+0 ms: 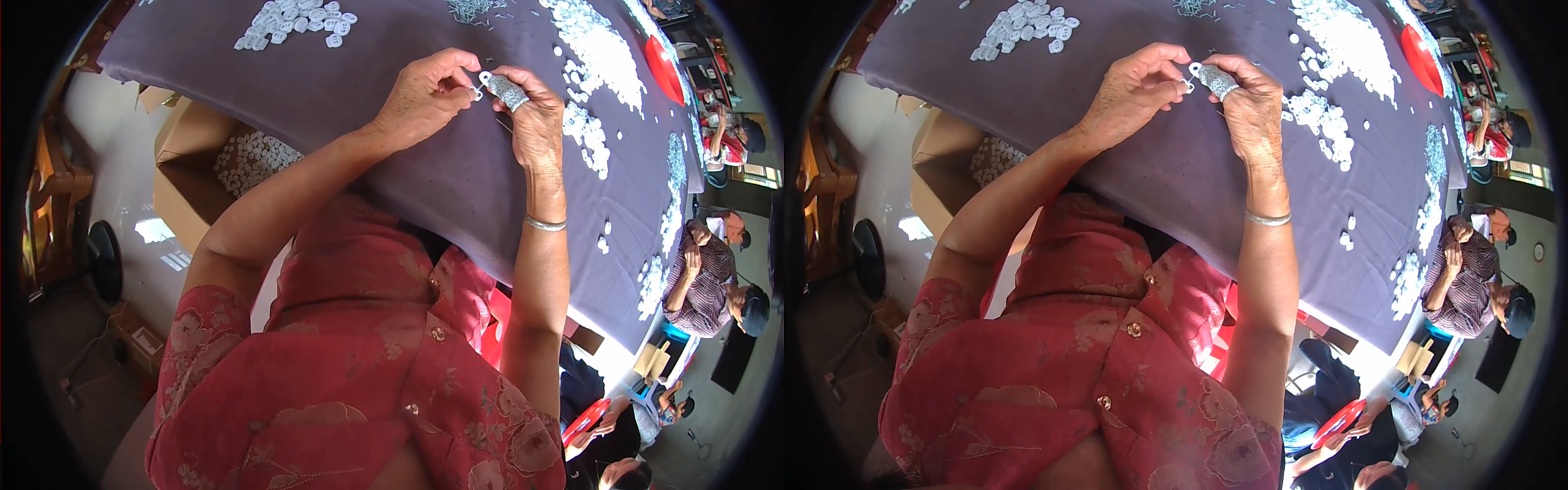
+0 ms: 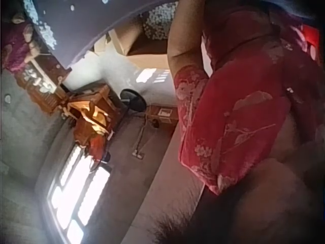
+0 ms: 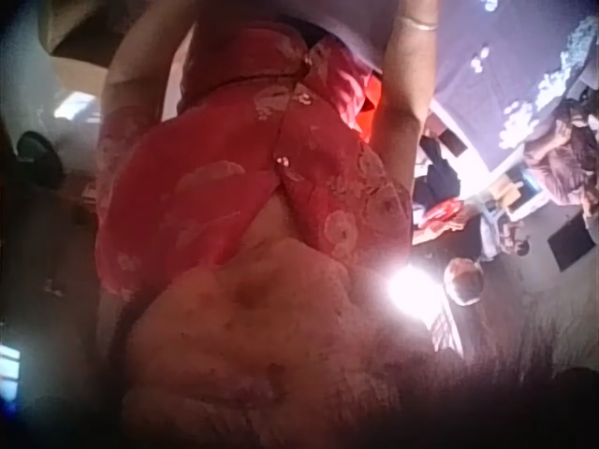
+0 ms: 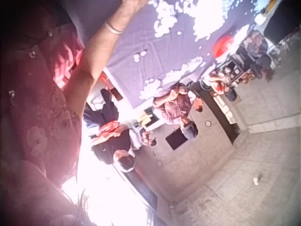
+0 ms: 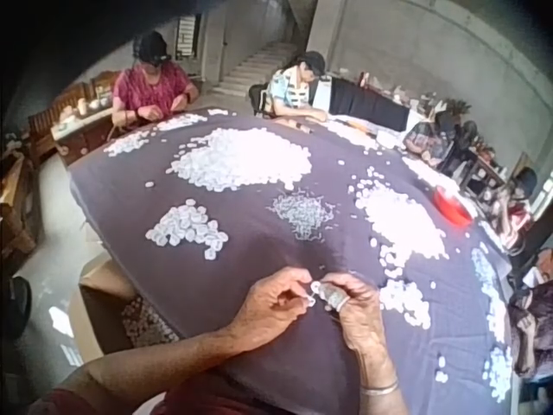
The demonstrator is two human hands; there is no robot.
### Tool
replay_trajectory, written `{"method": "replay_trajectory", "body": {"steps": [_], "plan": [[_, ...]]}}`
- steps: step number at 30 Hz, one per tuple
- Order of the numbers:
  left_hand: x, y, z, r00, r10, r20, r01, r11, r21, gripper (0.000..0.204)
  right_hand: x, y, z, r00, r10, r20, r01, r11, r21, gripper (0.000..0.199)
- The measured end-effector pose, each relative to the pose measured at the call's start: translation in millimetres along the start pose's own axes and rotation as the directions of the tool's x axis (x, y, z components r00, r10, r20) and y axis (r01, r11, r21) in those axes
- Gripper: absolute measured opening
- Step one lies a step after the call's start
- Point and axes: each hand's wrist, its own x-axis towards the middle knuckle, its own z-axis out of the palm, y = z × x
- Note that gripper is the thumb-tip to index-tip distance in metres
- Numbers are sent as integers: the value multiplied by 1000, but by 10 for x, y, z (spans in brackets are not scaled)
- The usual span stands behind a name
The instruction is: The person sorts small white plastic components by hand on a cloth-covered table.
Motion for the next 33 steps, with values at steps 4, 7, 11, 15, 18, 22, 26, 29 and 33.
{"method": "replay_trajectory", "body": {"steps": [4,7,11,15,18,22,26,29,33], "plan": [[-1,8,-4,1000,8,6,-8,1000,9,26,4,9,-8,1000,-7,-5,7,1000,-16,14],[0,-9,-5,1000,19,1,-19,1000,5,25,3,12,-2,1000,-8,-2,8,1000,-17,14],[0,5,-1,1000,4,4,-4,1000,24,25,3,10,-5,1000,9,-2,-9,1000,-3,14],[0,10,-1,1000,5,0,-5,1000,4,25,-9,-6,10,1000,-2,-2,2,1000,-12,15],[-1,0,-3,1000,0,-2,0,1000,-10,26,-10,-6,18,1000,-7,11,8,1000,-28,15],[-3,-4,-36,998,-15,61,11,998,70,28,-20,-21,29,999,-34,42,36,999,-38,15],[-1,-13,-44,998,-22,62,18,998,63,28,-29,-29,41,997,-36,63,45,988,-149,16],[-5,-24,-40,998,-31,54,27,997,69,27,-22,2,67,988,-128,81,140,976,-170,16],[-2,-26,-19,1000,-28,-5,28,999,20,27,-37,-3,61,989,-125,78,139,966,-218,16]]}}
